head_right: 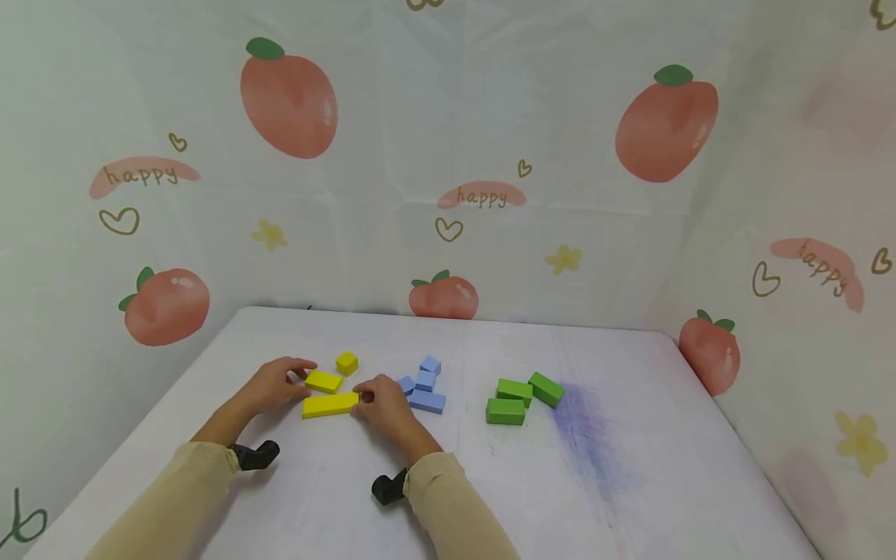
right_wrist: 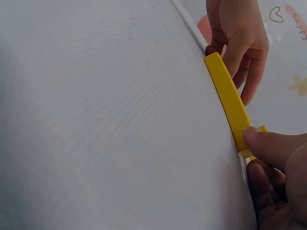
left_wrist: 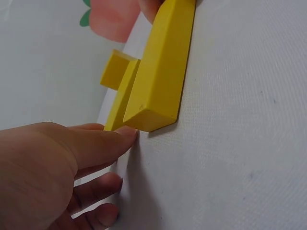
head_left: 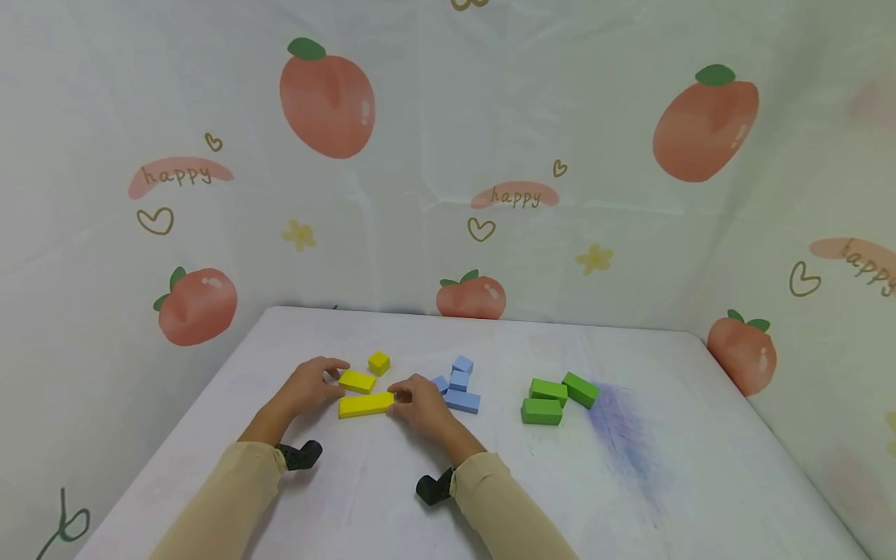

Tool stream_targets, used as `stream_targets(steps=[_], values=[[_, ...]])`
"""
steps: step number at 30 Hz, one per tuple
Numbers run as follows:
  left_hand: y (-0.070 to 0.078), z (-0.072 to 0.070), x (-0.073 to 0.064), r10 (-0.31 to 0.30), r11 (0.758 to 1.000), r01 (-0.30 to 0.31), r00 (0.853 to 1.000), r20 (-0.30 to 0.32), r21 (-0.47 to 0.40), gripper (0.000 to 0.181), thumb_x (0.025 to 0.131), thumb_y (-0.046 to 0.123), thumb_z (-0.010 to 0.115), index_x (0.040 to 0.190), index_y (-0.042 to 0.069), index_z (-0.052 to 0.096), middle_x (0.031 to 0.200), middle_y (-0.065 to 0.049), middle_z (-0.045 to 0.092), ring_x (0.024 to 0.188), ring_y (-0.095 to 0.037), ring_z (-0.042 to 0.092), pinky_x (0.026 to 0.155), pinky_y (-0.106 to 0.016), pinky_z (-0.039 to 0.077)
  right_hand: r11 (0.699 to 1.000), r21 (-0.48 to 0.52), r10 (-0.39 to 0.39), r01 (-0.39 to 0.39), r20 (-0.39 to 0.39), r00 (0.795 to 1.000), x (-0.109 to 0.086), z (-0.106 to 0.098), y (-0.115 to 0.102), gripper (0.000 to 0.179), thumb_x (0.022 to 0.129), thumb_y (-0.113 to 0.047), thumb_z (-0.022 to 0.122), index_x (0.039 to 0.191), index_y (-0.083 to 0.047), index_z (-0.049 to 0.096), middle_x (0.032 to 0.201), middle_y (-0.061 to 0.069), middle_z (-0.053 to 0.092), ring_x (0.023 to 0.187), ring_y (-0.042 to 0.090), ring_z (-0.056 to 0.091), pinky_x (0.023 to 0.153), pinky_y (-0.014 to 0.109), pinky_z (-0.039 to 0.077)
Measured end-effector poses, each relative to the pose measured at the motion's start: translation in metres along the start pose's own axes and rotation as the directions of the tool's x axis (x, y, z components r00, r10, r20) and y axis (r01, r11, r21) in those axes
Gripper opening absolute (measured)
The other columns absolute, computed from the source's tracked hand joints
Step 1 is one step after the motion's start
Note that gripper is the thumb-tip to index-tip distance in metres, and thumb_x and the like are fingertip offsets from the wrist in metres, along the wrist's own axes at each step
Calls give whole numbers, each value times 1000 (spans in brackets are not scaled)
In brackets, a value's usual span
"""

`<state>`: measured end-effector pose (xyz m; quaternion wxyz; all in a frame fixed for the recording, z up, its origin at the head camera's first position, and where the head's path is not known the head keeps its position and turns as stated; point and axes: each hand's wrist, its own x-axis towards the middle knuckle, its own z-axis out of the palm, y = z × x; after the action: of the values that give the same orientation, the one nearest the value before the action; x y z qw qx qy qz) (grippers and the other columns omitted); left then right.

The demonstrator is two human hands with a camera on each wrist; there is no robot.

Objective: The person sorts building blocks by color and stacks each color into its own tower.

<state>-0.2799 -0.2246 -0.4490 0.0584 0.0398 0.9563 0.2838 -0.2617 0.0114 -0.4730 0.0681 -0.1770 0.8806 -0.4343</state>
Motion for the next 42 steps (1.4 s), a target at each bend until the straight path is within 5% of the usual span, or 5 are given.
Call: stream_targets(steps=[13,22,42], values=[[-2,1,-4,7,1000,-7,1000,-22,2,40,85,13,76,122,5,64,110,-10,62,95,-27,55,85,-44,49,1000,17,14,-14,2,1000,0,1,1,29,86,-11,75,114,-11,72,88,-7,56,82,10,52,76,23,47],[-6,3,-14,-6,999,1,995,-98,-47,42,86,19,75,125,8,64,118,-10,63,94,-25,53,80,-40,49,1000,2,11,-11,7,1000,0,0,-1,29,86,-11,75,115,-11,72,89,-7,56,82,9,52,76,22,48],[-4,7,-45,97,994,-102,984,-151,-28,39,83,19,78,118,8,67,106,-4,66,82,-19,51,68,-33,45,1000,4,13,-13,7,1000,2,1,2,29,86,-10,75,115,-12,72,89,-6,56,83,11,52,77,23,48]])
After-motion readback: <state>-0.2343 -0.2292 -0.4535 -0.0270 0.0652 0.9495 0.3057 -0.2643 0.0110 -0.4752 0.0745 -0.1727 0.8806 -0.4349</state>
